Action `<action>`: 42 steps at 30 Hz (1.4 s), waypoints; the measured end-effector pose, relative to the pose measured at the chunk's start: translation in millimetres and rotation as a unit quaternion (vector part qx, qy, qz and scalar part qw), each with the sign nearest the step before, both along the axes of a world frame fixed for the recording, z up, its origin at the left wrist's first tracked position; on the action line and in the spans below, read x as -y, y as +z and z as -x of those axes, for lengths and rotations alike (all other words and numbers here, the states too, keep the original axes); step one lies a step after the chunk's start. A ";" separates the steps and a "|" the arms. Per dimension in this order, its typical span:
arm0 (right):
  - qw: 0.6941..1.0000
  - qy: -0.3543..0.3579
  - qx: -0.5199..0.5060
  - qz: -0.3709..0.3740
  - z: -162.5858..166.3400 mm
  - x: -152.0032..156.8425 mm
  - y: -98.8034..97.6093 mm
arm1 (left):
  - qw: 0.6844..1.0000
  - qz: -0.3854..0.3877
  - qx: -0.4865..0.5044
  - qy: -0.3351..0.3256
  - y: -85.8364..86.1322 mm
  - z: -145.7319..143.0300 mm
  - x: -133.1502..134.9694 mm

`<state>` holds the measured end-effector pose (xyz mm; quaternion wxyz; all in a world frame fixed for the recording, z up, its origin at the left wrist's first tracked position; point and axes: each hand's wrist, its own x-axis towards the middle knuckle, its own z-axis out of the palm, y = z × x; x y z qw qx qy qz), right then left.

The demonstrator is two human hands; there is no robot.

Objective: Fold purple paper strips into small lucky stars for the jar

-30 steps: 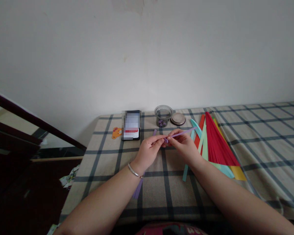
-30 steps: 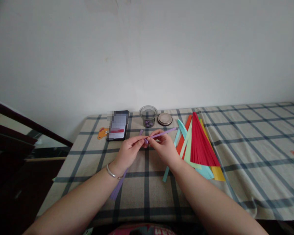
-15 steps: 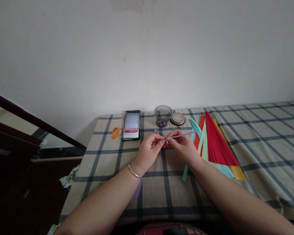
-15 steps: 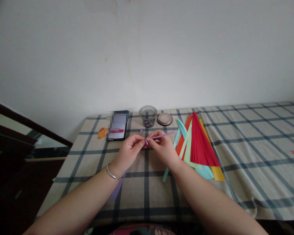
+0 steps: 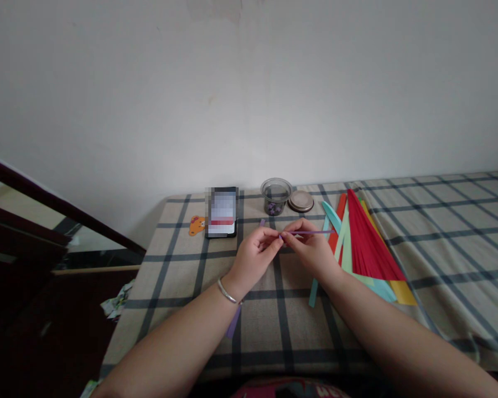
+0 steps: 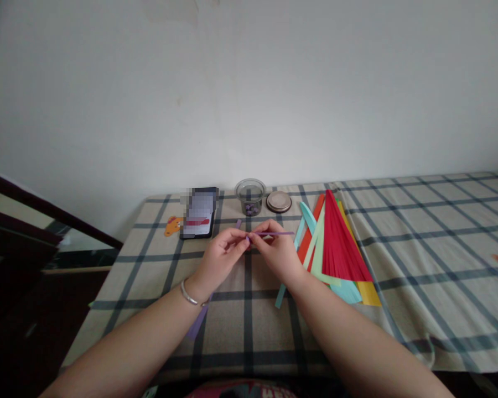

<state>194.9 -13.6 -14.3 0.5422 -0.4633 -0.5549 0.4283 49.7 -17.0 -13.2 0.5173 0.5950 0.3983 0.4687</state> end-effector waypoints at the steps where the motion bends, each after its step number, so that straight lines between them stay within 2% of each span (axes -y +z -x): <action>1: 1.000 0.001 -0.003 0.004 0.0 0.0 -0.4 | 1.000 -0.003 -0.006 0.002 0.5 0.0 -0.1; 17: 0.997 0.011 -0.046 0.065 2.6 0.2 8.1 | 0.999 -0.024 -0.021 0.023 -2.8 1.0 -0.9; 28: 0.985 0.041 -0.119 0.115 2.0 -1.8 1.5 | 0.999 -0.039 0.007 0.010 0.7 0.2 1.4; 42: 0.983 0.059 -0.121 0.123 1.0 -0.5 0.9 | 0.998 -0.053 0.002 0.021 -2.3 1.3 1.0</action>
